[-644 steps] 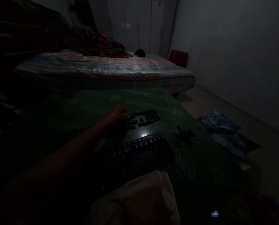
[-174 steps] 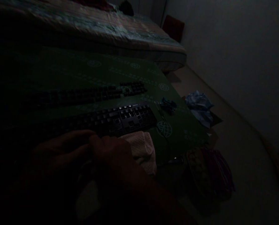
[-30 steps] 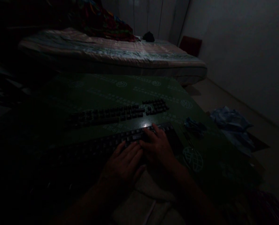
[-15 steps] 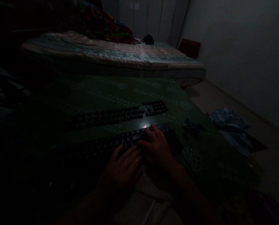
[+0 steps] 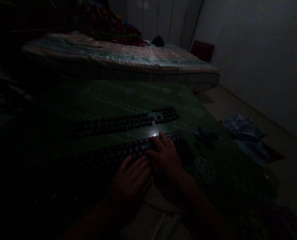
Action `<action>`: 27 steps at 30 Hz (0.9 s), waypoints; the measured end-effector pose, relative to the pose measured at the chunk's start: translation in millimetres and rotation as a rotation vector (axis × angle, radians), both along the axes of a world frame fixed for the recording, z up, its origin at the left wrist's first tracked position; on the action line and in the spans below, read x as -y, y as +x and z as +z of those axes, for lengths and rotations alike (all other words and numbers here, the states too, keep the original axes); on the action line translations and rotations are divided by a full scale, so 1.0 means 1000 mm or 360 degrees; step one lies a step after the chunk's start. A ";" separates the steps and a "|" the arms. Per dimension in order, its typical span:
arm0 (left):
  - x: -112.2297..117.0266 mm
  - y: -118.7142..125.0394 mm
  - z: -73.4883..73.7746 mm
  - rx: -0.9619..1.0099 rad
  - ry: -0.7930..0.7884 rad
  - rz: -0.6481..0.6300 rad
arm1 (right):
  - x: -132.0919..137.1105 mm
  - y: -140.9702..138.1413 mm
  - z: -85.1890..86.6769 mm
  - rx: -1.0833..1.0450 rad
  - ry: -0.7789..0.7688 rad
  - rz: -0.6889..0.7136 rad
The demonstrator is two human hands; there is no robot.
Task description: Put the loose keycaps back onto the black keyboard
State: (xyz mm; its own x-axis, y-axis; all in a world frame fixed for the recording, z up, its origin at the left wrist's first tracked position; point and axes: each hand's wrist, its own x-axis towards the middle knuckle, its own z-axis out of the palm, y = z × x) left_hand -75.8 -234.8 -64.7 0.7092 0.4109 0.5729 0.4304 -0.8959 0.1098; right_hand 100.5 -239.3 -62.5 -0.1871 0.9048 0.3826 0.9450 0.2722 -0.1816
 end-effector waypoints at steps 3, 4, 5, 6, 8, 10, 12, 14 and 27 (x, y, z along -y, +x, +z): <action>0.000 0.000 0.001 -0.0015 0.0004 -0.0008 | 0.002 -0.002 0.001 0.0036 0.0008 -0.0035; -0.001 -0.001 0.001 -0.0014 0.0004 -0.0005 | 0.002 -0.003 0.001 0.0046 0.0024 -0.0041; -0.001 0.000 0.001 -0.0018 0.0000 0.0002 | 0.003 -0.003 0.001 0.0047 0.0044 -0.0041; -0.001 0.000 0.001 -0.0024 -0.0005 0.0010 | 0.003 -0.003 0.000 0.0037 0.0062 -0.0041; -0.002 0.000 0.002 -0.0053 -0.0015 0.0014 | 0.005 -0.003 0.001 0.0008 0.0073 -0.0044; -0.004 0.001 0.003 -0.0081 -0.0005 0.0000 | 0.008 -0.003 0.004 -0.0005 0.0043 -0.0082; -0.006 0.002 0.006 -0.0101 0.0030 -0.0044 | 0.011 -0.004 0.010 0.0003 0.0002 -0.0134; -0.009 0.002 0.008 -0.0146 0.0030 -0.0082 | 0.014 -0.007 0.015 0.0009 -0.0025 -0.0184; -0.018 0.004 0.008 -0.0171 0.0231 -0.0213 | 0.033 -0.040 0.011 -0.0098 0.0198 -0.0478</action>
